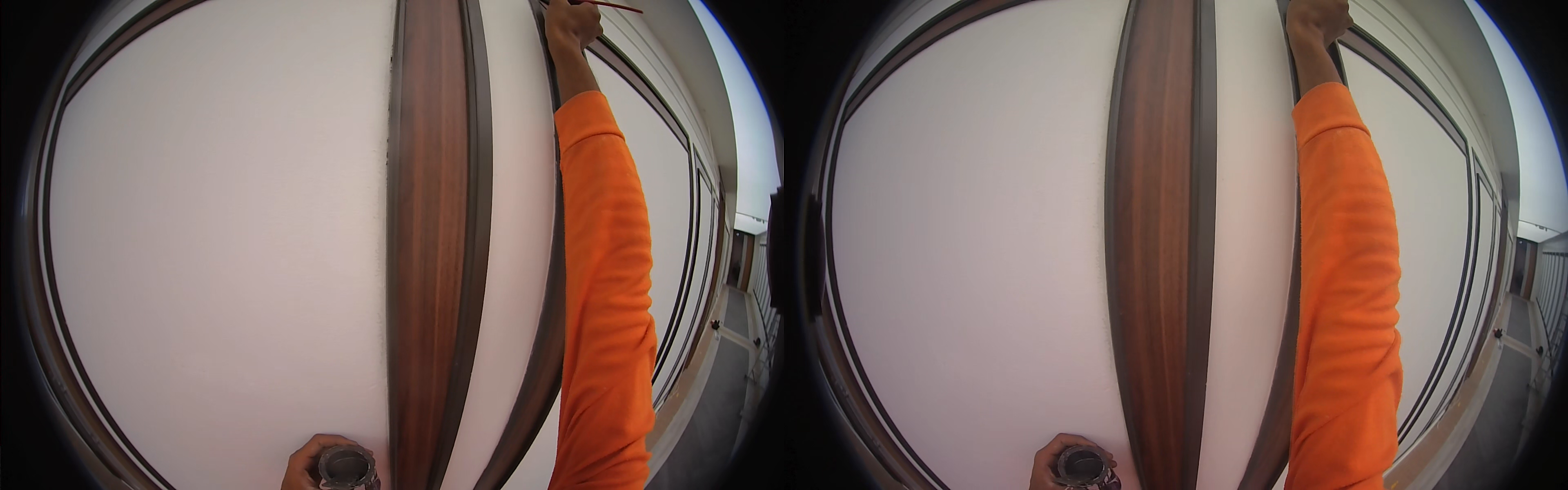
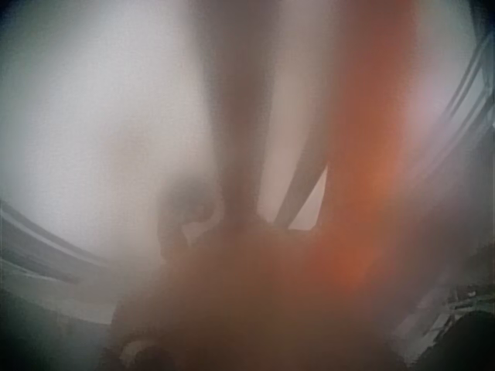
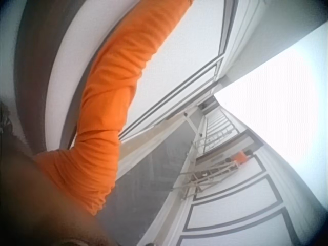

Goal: The person paints dark brown trim on a white ceiling using a small paintbrush and a paint can. They repeatedly dip the brush into the can and apply paint along the curved edges of the ceiling trim.

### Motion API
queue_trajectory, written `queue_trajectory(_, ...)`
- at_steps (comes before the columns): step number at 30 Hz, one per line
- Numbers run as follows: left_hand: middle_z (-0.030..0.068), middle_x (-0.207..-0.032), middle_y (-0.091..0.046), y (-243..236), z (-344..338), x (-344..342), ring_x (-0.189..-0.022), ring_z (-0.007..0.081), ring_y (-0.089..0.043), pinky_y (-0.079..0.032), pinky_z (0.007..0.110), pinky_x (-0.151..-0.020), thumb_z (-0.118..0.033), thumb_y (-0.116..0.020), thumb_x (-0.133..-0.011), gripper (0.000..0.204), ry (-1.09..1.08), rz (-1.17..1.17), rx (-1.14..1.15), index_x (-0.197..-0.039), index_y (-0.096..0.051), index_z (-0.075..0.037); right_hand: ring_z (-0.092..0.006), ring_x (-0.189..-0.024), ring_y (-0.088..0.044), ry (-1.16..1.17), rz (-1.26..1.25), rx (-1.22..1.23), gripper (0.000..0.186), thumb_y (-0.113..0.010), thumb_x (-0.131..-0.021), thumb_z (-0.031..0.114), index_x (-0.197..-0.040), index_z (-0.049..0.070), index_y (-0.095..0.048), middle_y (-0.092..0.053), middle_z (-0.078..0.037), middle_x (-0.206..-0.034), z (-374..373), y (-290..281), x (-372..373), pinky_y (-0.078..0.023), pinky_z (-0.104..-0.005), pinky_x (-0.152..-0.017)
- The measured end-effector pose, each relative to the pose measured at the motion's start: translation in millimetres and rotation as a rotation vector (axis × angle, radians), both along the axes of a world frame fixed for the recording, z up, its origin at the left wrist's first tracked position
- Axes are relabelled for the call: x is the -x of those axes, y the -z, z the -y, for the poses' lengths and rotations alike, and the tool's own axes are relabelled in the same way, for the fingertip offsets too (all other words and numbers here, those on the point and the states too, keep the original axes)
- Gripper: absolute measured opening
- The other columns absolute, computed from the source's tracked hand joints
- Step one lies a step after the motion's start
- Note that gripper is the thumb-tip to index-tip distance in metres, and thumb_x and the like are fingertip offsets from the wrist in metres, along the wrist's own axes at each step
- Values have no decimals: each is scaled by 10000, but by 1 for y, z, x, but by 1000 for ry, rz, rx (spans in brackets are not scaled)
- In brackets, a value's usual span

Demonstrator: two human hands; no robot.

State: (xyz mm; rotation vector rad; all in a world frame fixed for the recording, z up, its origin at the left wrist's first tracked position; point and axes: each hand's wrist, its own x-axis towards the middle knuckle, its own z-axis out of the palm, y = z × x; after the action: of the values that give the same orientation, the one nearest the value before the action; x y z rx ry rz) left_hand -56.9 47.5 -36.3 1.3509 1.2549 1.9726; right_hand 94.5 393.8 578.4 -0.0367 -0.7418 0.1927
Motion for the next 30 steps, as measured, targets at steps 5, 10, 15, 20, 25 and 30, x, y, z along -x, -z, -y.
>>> queue_trajectory(5,72,-1235,-638,3,5,3,-1149,183,-625,-490,340,-1027,-436,-977,-602,997,-12,7,2,-1381,-504,-33,-284,-870,-723,11,-14,-51,222,-683,-937,213,-963,-8,-671,-736,-173,-929,3,-1,2,-564,-421,-817)
queue_trajectory(10,72,-1235,-638,6,10,5,-1149,183,-624,-490,340,-1027,-433,-976,-603,993,-19,4,2,-1381,-505,-33,-300,-874,-721,19,-21,-73,239,-680,-941,227,-967,-11,-672,-735,-176,-929,4,-4,4,-562,-426,-824)
queue_trajectory(15,71,-1234,-638,8,3,3,-1149,182,-624,-490,340,-1027,-429,-976,-604,989,-23,6,6,-1380,-506,-34,-311,-897,-723,41,3,20,239,-676,-946,228,-985,-8,-685,-739,-182,-953,-1,-7,-1,-560,-427,-834)
queue_trajectory(20,71,-1234,-638,6,-4,0,-1149,182,-624,-490,340,-1027,-426,-975,-606,985,-31,3,2,-1379,-506,-35,-313,-902,-727,68,-40,-84,237,-675,-948,227,-995,-5,-693,-747,-174,-956,-11,-12,-4,-562,-427,-845)
queue_trajectory(25,70,-1234,-639,8,-4,1,-1149,182,-624,-489,339,-1027,-423,-974,-607,982,-38,1,3,-1378,-507,-36,-331,-917,-730,53,-54,-79,241,-688,-922,231,-975,-4,-700,-749,-190,-946,-9,-14,-3,-560,-425,-856)
queue_trajectory(30,70,-1233,-639,12,6,6,-1149,182,-624,-489,339,-1027,-420,-974,-608,978,-45,0,4,-1377,-508,-36,-340,-923,-733,79,3,-3,238,-692,-904,230,-962,-1,-705,-751,-197,-939,6,-12,1,-560,-427,-858)
